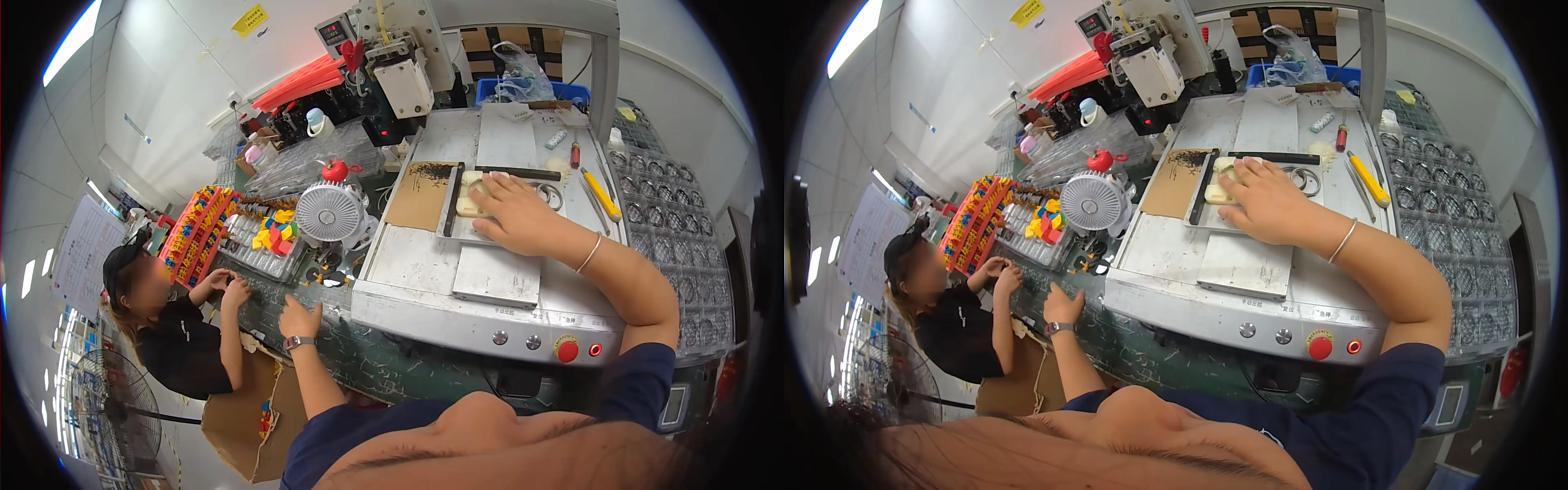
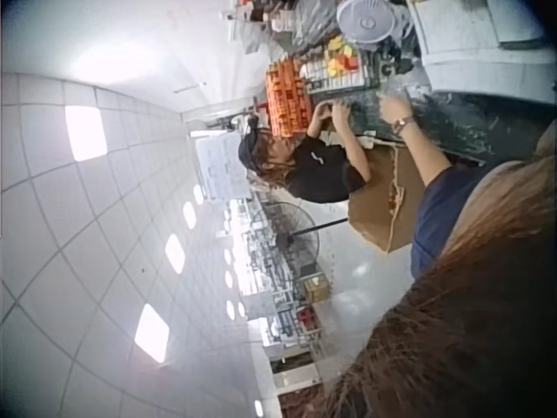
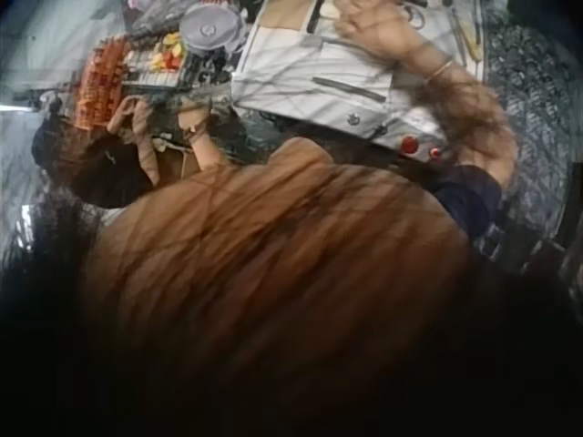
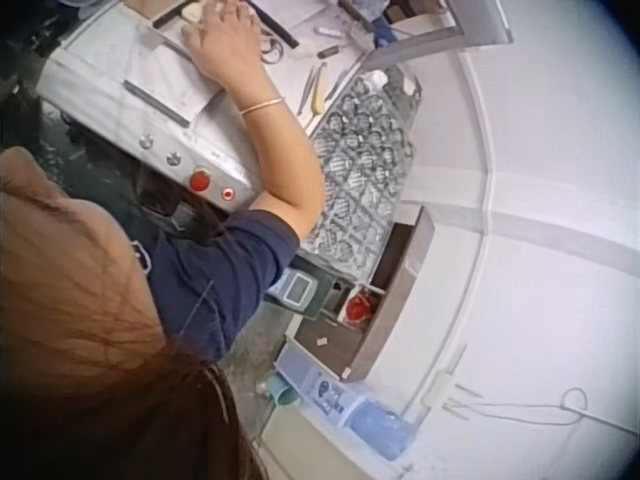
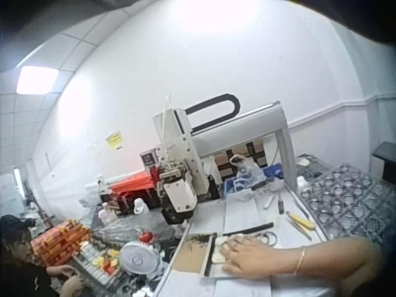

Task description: Assembling small circular electronic components using a manual press machine.

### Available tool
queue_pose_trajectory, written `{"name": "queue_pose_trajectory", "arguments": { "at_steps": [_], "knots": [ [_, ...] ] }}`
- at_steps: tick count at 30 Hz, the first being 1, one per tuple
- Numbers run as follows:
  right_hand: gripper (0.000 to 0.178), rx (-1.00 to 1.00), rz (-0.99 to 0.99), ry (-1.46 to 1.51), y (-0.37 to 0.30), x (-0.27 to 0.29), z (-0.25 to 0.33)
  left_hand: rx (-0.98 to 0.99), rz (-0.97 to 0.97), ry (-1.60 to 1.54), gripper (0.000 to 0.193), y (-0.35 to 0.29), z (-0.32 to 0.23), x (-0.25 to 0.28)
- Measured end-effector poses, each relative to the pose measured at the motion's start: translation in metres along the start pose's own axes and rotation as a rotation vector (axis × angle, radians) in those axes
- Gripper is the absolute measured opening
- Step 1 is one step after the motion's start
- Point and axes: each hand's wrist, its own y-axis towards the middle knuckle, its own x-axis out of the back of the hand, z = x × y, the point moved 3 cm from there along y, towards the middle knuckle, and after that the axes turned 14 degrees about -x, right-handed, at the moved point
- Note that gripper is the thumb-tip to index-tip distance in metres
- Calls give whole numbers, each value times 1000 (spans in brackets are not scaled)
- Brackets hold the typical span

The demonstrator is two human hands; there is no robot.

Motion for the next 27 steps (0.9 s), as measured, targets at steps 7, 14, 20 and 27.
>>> {"name": "queue_pose_trajectory", "arguments": {
  "at_steps": [7, 14, 20, 27],
  "knots": [
    [69, -83, 21, -90, 0, 4, 19, -478, -502, -189, 68, 1, -109, 121],
    [74, -77, -23, -135, -5, -1, 21, -1115, -634, -437, 49, -11, -249, 200],
    [69, 293, 11, -266, -41, 74, 36, -1097, -165, -286, 48, 52, -321, 158],
    [16, 362, 1017, -493, -81, 63, 59, -1574, 20, -300, 78, 29, -347, 115]
  ]
}}
